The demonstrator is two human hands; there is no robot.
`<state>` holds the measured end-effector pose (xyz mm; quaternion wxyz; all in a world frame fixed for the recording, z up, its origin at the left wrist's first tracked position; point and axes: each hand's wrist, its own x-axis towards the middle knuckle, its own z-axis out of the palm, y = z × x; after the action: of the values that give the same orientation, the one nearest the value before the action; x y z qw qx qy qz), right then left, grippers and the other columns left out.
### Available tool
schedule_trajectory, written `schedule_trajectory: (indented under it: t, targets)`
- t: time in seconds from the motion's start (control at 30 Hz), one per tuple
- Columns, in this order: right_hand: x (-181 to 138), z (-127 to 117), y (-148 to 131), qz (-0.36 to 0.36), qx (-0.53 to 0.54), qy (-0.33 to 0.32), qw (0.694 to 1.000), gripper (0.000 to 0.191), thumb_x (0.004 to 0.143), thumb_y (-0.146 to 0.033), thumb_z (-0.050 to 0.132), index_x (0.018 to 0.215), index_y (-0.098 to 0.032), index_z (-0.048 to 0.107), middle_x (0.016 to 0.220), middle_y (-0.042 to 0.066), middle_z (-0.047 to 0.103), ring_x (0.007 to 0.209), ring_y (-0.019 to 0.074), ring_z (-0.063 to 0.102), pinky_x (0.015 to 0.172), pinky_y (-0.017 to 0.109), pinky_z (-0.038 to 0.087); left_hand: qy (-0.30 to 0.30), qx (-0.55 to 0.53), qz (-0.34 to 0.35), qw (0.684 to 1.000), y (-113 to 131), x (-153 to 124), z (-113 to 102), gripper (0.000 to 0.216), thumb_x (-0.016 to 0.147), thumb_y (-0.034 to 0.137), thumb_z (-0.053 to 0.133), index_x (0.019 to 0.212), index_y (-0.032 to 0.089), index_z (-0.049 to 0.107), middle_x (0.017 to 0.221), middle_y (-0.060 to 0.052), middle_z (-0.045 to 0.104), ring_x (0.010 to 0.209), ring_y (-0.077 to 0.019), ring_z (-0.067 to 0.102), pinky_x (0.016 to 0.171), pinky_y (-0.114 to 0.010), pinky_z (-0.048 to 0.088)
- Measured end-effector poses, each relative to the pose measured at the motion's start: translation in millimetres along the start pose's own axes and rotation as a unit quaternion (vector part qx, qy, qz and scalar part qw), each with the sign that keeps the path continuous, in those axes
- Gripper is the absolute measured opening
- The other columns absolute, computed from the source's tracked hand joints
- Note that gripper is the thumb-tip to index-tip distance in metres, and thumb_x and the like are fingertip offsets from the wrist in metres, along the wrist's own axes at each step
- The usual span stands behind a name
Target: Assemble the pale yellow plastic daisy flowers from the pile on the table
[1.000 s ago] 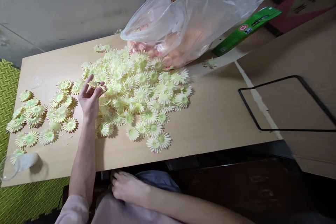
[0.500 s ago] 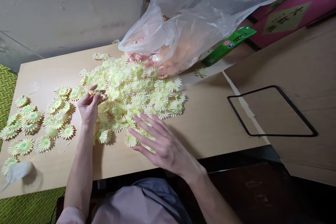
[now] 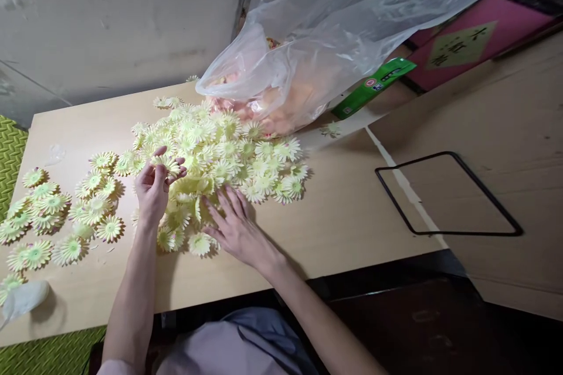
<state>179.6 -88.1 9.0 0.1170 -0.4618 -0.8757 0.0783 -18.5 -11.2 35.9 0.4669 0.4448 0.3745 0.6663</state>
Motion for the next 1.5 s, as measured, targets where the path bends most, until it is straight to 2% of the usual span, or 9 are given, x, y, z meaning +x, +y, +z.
schedule_trajectory:
  t: [0.37,0.53,0.73,0.9,0.97,1.07,1.17,1.3,1.5]
  targets:
    - [80,7,15,-0.017,0.032,0.044,0.998,0.056,0.094,-0.021,0.042,0.148,-0.008,0.034,0.151,0.024,0.034,0.143,0.0374,0.025,0.112,0.057,0.032,-0.01,0.06,0.016,0.998,-13,-1,-7,0.051,0.082,0.032,0.072,0.131,0.03,0.058,0.078,-0.001,0.069,0.071,-0.0117,0.069,0.075,-0.027,0.061]
    - [82,7,24,-0.014,0.076,0.183,0.98,0.04,0.088,-0.029,0.052,0.123,-0.012,0.06,0.135,0.018,0.053,0.122,0.033,0.044,0.1,0.051,0.038,-0.003,0.075,-0.009,0.997,-17,-3,-9,0.052,0.08,0.031,0.074,0.13,0.027,0.06,0.066,0.002,0.067,0.062,-0.0081,0.064,0.07,-0.022,0.059]
    - [82,-3,28,0.008,0.251,0.34,0.906,0.032,0.091,-0.038,0.045,0.1,-0.015,0.066,0.1,0.013,0.062,0.098,0.0246,0.058,0.088,0.042,0.048,-0.014,0.132,0.024,0.991,-14,-8,-5,0.04,0.078,0.026,0.076,0.117,0.023,0.07,0.074,-0.001,0.074,0.063,-0.0113,0.069,0.066,-0.024,0.062]
    - [88,-19,32,-0.012,0.496,0.207,0.843,0.046,0.09,-0.054,0.053,0.108,-0.014,0.068,0.09,0.01,0.07,0.081,0.0204,0.066,0.071,0.035,0.055,-0.111,0.181,0.126,0.969,-10,-12,1,0.063,0.076,0.019,0.077,0.134,0.03,0.056,0.122,-0.009,0.069,0.1,-0.0221,0.072,0.083,-0.036,0.065]
    - [91,-20,34,-0.019,0.589,0.129,0.798,0.064,0.079,-0.061,0.064,0.122,-0.013,0.063,0.101,0.012,0.071,0.091,0.0229,0.068,0.076,0.036,0.057,-0.15,0.203,0.177,0.951,-8,-12,4,0.075,0.076,0.018,0.077,0.143,0.033,0.045,0.137,-0.01,0.059,0.122,-0.0271,0.062,0.099,-0.046,0.058]
    - [92,-15,37,-0.002,0.655,0.065,0.753,0.077,0.062,-0.05,0.084,0.125,-0.013,0.061,0.108,0.012,0.071,0.1,0.024,0.068,0.085,0.036,0.058,-0.173,0.267,0.225,0.921,-8,-12,8,0.074,0.081,0.017,0.072,0.146,0.032,0.041,0.143,-0.012,0.053,0.133,-0.0292,0.051,0.106,-0.05,0.051]
    - [90,-8,39,0.036,0.681,0.048,0.73,0.063,0.059,-0.036,0.088,0.115,-0.013,0.067,0.101,0.01,0.073,0.091,0.0213,0.07,0.081,0.033,0.059,-0.186,0.317,0.232,0.9,-11,-11,10,0.064,0.084,0.015,0.067,0.143,0.028,0.047,0.143,-0.013,0.053,0.135,-0.0292,0.049,0.105,-0.047,0.052]
    - [86,-3,46,0.046,0.731,0.034,0.68,0.043,0.071,-0.037,0.081,0.105,-0.013,0.071,0.093,0.01,0.075,0.08,0.0194,0.071,0.07,0.031,0.06,-0.198,0.302,0.212,0.908,-21,-12,10,0.076,0.078,0.022,0.075,0.146,0.029,0.041,0.145,-0.014,0.051,0.132,-0.0301,0.052,0.106,-0.046,0.051]
    - [85,-3,54,0.036,0.706,0.055,0.705,0.028,0.075,-0.036,0.078,0.093,-0.015,0.075,0.084,0.005,0.075,0.072,0.0152,0.067,0.065,0.027,0.055,-0.18,0.277,0.177,0.927,-29,-14,9,0.078,0.073,0.028,0.079,0.143,0.029,0.046,0.139,-0.014,0.057,0.124,-0.0287,0.059,0.101,-0.042,0.055]
